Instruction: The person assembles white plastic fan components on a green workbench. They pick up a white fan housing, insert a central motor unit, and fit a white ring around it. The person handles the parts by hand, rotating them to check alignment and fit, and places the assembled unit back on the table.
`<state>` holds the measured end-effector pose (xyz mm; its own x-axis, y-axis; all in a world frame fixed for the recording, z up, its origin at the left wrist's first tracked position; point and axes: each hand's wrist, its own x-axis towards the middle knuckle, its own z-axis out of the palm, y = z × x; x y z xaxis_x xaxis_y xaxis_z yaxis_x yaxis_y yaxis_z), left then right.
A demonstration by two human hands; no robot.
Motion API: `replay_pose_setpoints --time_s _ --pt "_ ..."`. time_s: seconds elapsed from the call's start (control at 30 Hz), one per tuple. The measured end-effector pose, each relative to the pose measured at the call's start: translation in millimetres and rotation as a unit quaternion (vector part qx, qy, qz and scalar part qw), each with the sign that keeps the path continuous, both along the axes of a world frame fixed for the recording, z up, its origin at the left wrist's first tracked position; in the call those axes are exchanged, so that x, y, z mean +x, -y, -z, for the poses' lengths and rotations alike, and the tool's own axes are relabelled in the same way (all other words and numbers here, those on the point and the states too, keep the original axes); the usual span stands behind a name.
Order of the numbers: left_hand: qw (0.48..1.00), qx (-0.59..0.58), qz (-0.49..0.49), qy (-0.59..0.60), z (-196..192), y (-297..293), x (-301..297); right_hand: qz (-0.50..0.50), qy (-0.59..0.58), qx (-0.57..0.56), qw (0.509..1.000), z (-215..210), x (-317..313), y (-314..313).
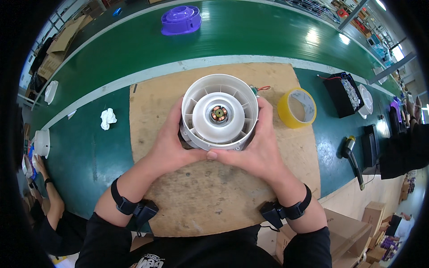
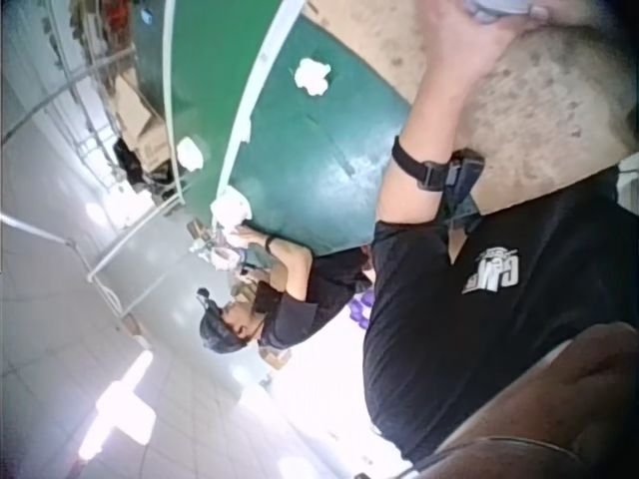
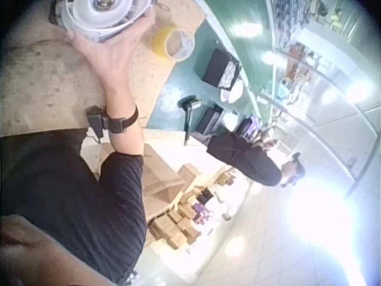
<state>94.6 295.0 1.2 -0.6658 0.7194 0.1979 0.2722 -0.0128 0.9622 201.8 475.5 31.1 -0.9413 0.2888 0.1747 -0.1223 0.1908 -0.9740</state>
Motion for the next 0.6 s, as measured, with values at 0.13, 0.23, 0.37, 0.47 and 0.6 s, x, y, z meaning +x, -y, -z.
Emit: replay_pose_setpoints --time_s 0.13,0.23,0.37,0.47,0.6 --pt "1.000 -0.017 -0.009 -0.016 1.3 0.2 -0.1 0.001 0.000 0.032 0.999 6.0 1.3 -3.0" --pt "0.999 -0.038 -0.009 -0.038 -0.6 0.6 -1.5 -0.001 -0.003 0.030 1.000 3.4 1.3 -2.6" --pt "0.999 -0.030 -0.005 -0.035 0.0 0.5 -1.7 0.003 -0.022 0.027 0.999 6.0 1.7 -1.2" --pt "1.000 -0.007 0.003 -0.014 -1.9 -0.3 -1.2 0.006 -0.006 0.043 0.999 4.3 2.9 -0.9" --pt "1.000 -0.023 -0.005 -0.014 -0.2 0.7 0.2 -0.001 0.004 0.055 0.998 7.1 3.6 -2.7"
